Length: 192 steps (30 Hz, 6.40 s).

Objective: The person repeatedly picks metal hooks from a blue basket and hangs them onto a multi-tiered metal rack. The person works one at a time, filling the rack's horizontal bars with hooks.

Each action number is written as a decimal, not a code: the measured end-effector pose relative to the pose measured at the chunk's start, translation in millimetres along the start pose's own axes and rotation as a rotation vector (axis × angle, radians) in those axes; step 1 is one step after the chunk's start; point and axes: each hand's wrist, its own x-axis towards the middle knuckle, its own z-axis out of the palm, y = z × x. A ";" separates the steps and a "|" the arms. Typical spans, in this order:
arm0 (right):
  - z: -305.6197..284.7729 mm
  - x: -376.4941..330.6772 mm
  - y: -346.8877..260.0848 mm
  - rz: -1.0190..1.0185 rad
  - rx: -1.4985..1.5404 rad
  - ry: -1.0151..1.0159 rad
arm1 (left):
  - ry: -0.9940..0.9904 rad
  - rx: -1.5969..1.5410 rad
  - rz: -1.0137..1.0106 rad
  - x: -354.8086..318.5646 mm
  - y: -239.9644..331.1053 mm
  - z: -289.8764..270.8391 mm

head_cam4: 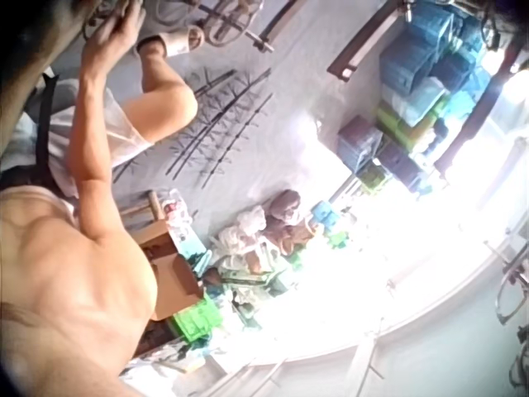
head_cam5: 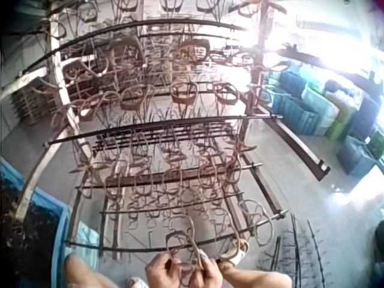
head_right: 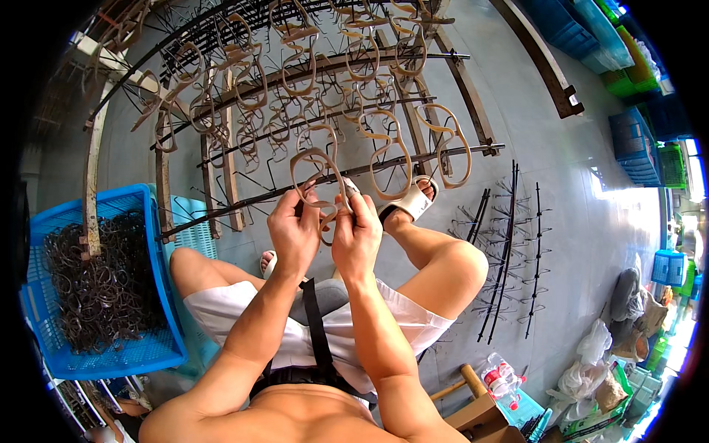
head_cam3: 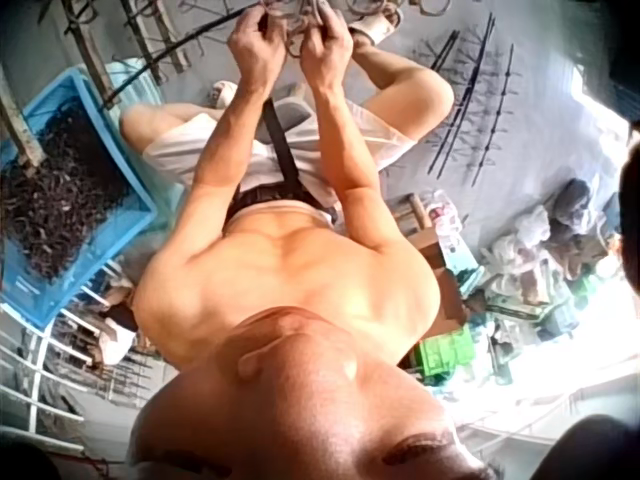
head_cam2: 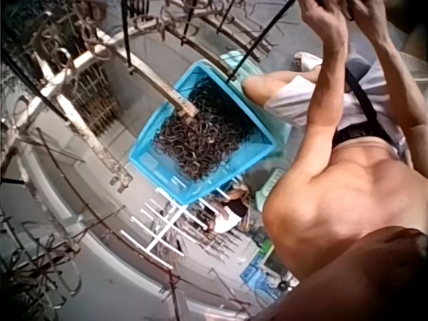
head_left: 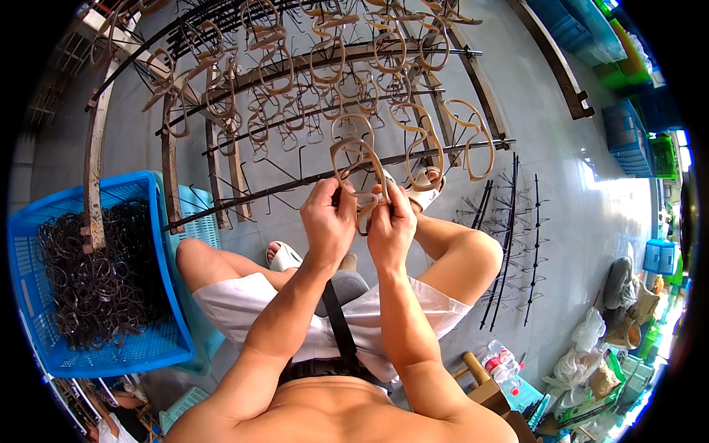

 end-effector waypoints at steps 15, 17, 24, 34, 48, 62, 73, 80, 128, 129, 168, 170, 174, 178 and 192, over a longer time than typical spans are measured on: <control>-29.2 -32.1 -26.2 0.066 0.559 -0.136 | -0.087 -0.076 -0.227 0.8 31.2 -8.5; -31.5 -42.7 -37.1 0.104 0.683 -0.138 | -0.071 -0.221 -0.210 1.0 30.6 -8.0; -27.9 -35.8 -16.7 0.036 0.636 -0.009 | -0.026 -0.366 -0.265 3.0 19.6 -2.3; -25.1 -37.7 -15.0 0.068 0.637 -0.065 | -0.047 -0.341 -0.304 -2.7 27.1 -7.7; -22.6 -41.4 -27.0 -0.093 0.549 0.007 | -0.023 -0.179 -0.294 -5.1 29.9 -8.6; -8.1 -35.4 -41.0 -0.040 0.473 0.143 | -0.106 -0.612 -0.377 -0.7 22.7 -6.8; 87.0 -27.2 -21.2 -0.028 0.144 0.048 | -0.138 -0.542 -0.337 -64.1 -38.3 -103.7; 107.6 -22.0 -26.5 0.115 0.469 0.037 | 0.427 0.097 -0.125 -71.5 -42.7 -267.9; 100.4 -27.3 -24.8 0.057 0.209 -0.102 | 0.493 1.275 0.023 27.6 -181.2 -474.2; 92.8 -29.2 -19.0 0.115 0.235 -0.106 | 0.475 1.322 0.040 39.2 -182.7 -474.1; 317.0 -199.4 -34.1 0.483 0.271 -1.045 | 0.676 -0.765 -0.200 -71.8 -22.0 -460.5; 313.7 -199.4 -30.9 0.787 0.363 -1.190 | 0.738 -0.685 -0.091 -75.4 -23.0 -440.2; 318.3 -221.7 -32.5 0.927 0.427 -1.166 | 0.649 -0.388 0.010 -84.5 -36.0 -416.5; 314.0 -215.8 -54.8 0.784 0.406 -1.011 | 0.538 -0.402 0.045 -100.6 -48.9 -420.2; 218.1 -157.0 -61.6 -0.010 0.521 -0.666 | 0.439 -0.126 0.000 -101.2 -31.8 -385.0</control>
